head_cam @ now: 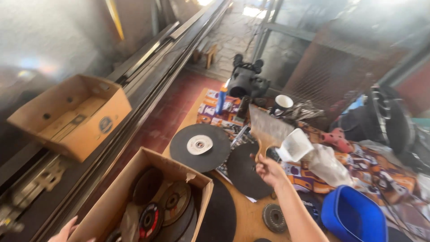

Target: The person sorts and stacks various grinding discs on a cluttered workbench. They pick up discs, flip them over, and arrange them into piles. The person also retrieves a cardboard box and places some discs inside it.

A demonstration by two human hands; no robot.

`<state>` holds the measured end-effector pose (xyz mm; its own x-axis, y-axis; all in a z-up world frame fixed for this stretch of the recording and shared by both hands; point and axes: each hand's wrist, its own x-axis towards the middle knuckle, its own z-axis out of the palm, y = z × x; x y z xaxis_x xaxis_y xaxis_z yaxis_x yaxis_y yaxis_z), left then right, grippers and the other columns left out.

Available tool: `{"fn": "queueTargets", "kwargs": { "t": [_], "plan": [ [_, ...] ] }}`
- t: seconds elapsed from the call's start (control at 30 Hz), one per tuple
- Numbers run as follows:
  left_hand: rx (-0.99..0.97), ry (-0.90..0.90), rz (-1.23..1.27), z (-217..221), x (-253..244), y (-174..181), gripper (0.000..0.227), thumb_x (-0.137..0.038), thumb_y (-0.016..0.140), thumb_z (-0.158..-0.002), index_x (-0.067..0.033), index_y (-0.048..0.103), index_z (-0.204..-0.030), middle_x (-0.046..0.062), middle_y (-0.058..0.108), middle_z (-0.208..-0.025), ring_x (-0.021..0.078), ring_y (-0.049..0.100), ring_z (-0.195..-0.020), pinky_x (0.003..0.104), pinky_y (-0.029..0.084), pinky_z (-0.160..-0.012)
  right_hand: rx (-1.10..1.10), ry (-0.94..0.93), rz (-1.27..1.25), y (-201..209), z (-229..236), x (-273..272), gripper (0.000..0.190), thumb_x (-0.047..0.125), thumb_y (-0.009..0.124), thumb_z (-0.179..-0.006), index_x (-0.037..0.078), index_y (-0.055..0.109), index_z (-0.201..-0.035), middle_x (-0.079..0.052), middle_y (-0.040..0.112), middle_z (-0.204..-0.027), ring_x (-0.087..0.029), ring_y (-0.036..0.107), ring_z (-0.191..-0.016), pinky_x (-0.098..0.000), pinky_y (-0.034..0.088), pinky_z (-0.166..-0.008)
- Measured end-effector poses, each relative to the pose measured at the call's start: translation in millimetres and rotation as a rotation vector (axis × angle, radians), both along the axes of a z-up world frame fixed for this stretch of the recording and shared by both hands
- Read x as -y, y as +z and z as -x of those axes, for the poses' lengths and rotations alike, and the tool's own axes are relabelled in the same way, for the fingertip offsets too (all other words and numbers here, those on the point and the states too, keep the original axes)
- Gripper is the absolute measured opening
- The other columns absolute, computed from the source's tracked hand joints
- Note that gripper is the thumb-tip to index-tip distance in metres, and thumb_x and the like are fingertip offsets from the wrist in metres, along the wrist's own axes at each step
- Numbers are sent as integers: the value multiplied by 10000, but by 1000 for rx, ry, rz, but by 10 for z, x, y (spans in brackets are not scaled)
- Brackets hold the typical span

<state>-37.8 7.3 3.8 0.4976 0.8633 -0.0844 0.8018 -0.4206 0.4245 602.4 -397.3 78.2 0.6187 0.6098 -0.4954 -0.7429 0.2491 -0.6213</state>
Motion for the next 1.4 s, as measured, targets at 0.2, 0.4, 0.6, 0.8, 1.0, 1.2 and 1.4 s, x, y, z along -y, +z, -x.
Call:
{"fn": "queueTargets", "kwargs": {
  "t": [0.2,0.4,0.6,0.8,1.0,1.2,1.4],
  "plan": [
    [-96,-21,62,-150,574,955,916,-588,744,-743,-325,409,-1554,-114,624,-1472,205,644,-1302,425,554,-1006,-116,16,28,-1112,-1408,-930,153,18,561,-990,156,553,-925,35,429,-719,-57,363,-555,-155,348,-457],
    [-178,28,162,-288,748,1407,907,-603,690,-813,-309,327,-1591,-90,640,-1426,203,649,-1270,415,543,-1019,-82,-17,177,-1518,-1805,-1604,235,15,570,-999,136,517,-805,36,409,-668,-78,307,-543,-192,286,-452],
    [-138,-51,87,-278,783,1410,950,-583,711,-828,-228,299,-1607,18,644,-1406,228,652,-1259,446,579,-981,72,-262,556,-1462,-1418,-1697,117,-3,729,-921,73,641,-911,-42,645,-743,-103,596,-637,-274,533,-577],
    [-405,-353,-731,-398,846,1422,1142,-868,498,-776,-106,297,-1603,161,443,-1549,272,443,-1462,500,272,-1274,133,-77,390,-1346,-1215,-1316,550,16,670,-988,-77,330,-1411,-290,453,-1326,-385,680,-1084,-471,667,-938],
    [-23,-482,-905,-1524,685,979,528,-389,734,-842,-66,637,-1248,141,625,-1274,319,561,-1346,404,451,-1159,336,-47,353,-791,-871,-648,216,48,655,-972,39,494,-1114,-105,522,-1037,-328,688,-1060,-479,628,-972],
    [-39,-366,-870,-2463,698,493,195,-225,634,-845,-166,582,-1024,-19,594,-883,188,660,-815,288,560,-636,417,-218,238,-95,584,653,214,76,754,-910,103,670,-1105,-92,728,-976,-266,754,-878,-418,650,-802],
    [-373,-284,-267,-2659,580,791,198,-14,698,-797,-184,774,-864,21,771,-872,245,772,-838,332,616,-673,324,-617,320,300,2358,1701,209,-13,626,-950,-53,663,-1152,-220,716,-1067,-283,687,-909,-378,580,-788]
  ]
}}
